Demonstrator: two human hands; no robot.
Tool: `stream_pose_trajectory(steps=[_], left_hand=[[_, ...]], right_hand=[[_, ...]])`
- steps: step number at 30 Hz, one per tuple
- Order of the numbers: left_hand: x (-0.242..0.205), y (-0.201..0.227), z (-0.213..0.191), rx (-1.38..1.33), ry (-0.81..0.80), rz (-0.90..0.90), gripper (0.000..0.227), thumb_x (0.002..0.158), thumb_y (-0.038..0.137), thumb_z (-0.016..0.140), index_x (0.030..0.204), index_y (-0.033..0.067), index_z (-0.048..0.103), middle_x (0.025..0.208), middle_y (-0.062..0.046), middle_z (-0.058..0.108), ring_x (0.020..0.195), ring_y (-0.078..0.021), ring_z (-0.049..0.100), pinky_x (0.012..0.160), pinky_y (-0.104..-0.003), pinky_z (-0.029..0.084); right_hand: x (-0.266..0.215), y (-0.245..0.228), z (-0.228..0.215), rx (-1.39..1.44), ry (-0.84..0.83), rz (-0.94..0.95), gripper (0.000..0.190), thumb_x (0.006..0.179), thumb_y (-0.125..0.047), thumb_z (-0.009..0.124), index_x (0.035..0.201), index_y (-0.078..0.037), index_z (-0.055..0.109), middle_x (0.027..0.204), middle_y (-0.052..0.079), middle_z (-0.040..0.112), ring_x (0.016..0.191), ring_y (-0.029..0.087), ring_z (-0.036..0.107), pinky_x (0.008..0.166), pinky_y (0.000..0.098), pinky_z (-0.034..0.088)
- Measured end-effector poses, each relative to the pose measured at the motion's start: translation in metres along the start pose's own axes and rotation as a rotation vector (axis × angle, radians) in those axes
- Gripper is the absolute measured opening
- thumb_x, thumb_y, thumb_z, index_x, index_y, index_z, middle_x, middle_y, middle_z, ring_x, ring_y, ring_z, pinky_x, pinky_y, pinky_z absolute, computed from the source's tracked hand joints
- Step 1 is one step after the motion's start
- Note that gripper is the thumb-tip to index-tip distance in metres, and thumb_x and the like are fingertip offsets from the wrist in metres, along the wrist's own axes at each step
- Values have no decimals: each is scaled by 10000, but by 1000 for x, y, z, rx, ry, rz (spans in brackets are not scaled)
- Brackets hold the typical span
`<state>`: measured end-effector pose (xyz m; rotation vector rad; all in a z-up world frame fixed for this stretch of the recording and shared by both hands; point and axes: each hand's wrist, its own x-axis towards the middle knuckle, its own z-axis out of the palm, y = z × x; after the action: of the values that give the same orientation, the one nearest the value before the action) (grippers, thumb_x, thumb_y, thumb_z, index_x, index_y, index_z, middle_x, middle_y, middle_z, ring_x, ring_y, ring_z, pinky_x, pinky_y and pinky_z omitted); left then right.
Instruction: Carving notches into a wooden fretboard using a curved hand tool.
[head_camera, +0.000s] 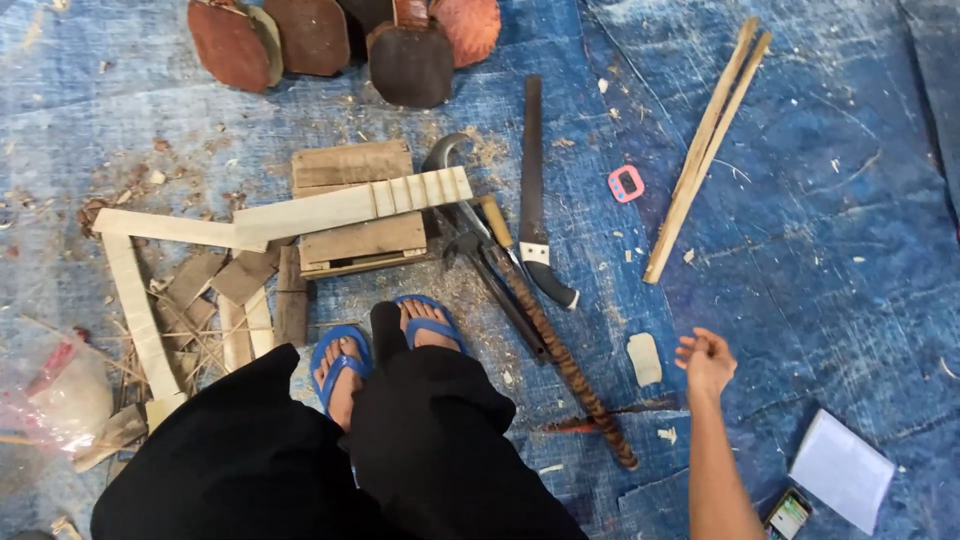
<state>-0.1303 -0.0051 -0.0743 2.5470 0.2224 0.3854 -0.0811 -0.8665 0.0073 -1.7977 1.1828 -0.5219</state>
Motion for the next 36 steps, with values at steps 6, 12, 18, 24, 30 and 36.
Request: stream_pose_trajectory(steps=[6, 12, 18, 24, 30, 36], left_hand=[[-53, 10, 6, -24, -64, -4, 545, 828, 39, 799, 1355, 37, 659, 1070, -189, 665, 970, -351, 621, 874, -422, 483], [-68, 51, -9, -29, -133, -32, 504, 817, 89, 792, 1308, 65, 675, 1033, -178, 672, 920, -343, 641, 831, -411, 504], [-56, 34, 21, -42, -198, -48, 465, 807, 139, 785, 1260, 93, 692, 996, -167, 678, 870, -334, 661, 788, -399, 525], [-14, 6, 72, -47, -217, -95, 428, 796, 190, 778, 1212, 122, 708, 959, -156, 685, 820, -325, 681, 745, -388, 546], [123, 56, 111, -68, -216, -142, 393, 785, 241, 770, 1165, 151, 724, 921, -144, 692, 769, -317, 701, 702, -377, 568], [287, 261, 62, -55, -451, -79, 379, 920, 205, 620, 1297, 223, 663, 1216, -99, 667, 1153, -364, 677, 953, -473, 559]], right_hand=[[-20, 10, 32, 33, -100, 77, 188, 1012, -69, 526, 1067, -1, 692, 911, 261, 711, 705, 315, 715, 550, 406, 626], [-53, -3, 84, -111, -458, 82, 264, 1039, -82, 461, 1155, 9, 681, 1009, 291, 727, 828, 403, 728, 647, 515, 622], [-66, 22, 150, -136, -594, 93, 223, 993, -164, 566, 1107, -51, 722, 950, 237, 749, 680, 279, 732, 531, 400, 645], [-70, 42, 200, -108, -726, 109, 247, 988, -196, 557, 1073, -34, 723, 854, 225, 756, 567, 264, 687, 415, 354, 611], [-88, -30, 237, -68, -760, 49, 216, 989, -129, 573, 1080, -29, 740, 830, 113, 732, 570, 179, 602, 469, 303, 472], [-72, -107, 333, -141, -675, -75, 237, 994, -212, 604, 1197, -134, 699, 956, 204, 759, 692, 261, 733, 601, 367, 661]])
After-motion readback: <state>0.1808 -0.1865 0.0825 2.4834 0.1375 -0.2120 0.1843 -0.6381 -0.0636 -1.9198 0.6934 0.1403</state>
